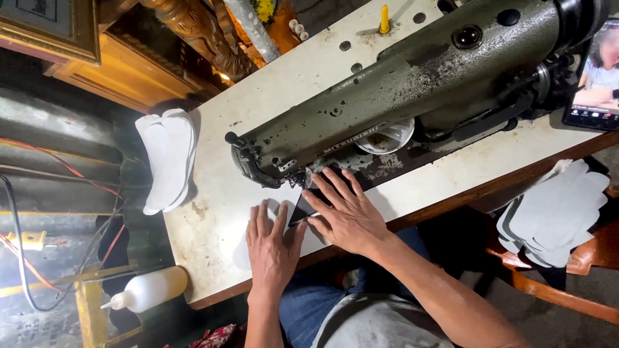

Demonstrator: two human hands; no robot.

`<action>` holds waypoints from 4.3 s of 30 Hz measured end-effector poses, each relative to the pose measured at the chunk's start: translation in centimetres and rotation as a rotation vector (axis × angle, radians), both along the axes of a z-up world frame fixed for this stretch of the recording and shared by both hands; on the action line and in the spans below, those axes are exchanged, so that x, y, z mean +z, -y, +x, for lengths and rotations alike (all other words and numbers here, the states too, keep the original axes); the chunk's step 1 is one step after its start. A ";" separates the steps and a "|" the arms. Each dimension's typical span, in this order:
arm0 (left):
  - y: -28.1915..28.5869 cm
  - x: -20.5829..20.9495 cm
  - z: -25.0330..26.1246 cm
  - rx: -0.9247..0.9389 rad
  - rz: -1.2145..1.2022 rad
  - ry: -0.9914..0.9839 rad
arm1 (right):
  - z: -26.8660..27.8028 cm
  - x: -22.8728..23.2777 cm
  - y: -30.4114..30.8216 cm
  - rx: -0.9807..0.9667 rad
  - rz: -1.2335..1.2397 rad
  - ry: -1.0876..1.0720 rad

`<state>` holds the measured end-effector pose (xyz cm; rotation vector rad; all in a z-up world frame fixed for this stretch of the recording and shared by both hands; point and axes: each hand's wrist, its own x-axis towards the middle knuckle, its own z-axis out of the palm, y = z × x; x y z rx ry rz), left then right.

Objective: Sewing white shoe insole components using an industrial sewing machine on a workbench.

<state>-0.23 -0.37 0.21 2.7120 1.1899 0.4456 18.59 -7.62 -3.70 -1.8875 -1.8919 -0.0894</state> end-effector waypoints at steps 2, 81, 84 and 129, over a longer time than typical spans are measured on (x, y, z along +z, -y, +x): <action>0.6 0.0 -0.3 0.000 -0.023 -0.024 | 0.0 0.0 0.0 0.005 0.001 -0.009; 4.6 -4.1 -5.4 -0.087 -0.026 0.098 | 0.9 0.5 0.5 0.038 -0.049 -0.142; 4.4 -3.6 -5.2 -0.076 -0.057 0.079 | 0.9 0.5 0.4 0.037 -0.069 -0.146; 2.8 -2.9 -2.9 -0.123 -0.037 0.204 | 0.8 0.4 0.2 0.030 -0.032 -0.135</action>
